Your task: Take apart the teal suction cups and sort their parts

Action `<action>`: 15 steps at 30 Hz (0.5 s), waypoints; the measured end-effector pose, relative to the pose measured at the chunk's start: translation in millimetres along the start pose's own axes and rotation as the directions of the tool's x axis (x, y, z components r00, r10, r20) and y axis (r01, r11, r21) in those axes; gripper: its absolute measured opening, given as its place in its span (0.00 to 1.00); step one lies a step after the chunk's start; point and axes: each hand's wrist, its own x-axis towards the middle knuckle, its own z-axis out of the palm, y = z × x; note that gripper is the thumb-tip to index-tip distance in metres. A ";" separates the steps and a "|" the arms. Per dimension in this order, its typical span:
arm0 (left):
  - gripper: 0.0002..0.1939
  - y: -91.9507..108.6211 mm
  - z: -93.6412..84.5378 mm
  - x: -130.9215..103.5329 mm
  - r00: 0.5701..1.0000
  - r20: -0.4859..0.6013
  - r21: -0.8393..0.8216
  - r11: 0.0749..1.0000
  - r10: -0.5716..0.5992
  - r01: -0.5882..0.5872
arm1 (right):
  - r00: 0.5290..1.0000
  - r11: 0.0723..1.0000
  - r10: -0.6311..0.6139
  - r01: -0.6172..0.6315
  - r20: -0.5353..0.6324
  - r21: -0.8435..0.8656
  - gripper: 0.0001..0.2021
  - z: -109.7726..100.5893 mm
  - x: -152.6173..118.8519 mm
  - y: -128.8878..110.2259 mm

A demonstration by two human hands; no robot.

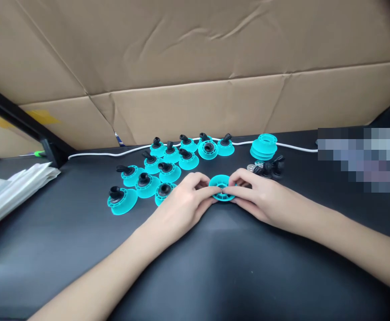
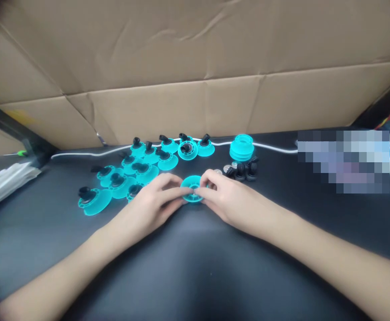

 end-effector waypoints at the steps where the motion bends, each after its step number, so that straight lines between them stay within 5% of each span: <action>1: 0.14 0.4 0.0 0.1 1.000 0.002 0.000 1.000 -0.002 0.002 | 1.000 1.000 0.001 -0.001 0.001 0.000 0.16 0.3 0.0 0.0; 15: 0.11 9.5 -3.5 3.3 0.987 -0.162 -0.068 0.998 -0.024 0.013 | 0.999 0.997 -0.017 0.021 -0.044 0.074 0.13 -6.4 -0.1 1.2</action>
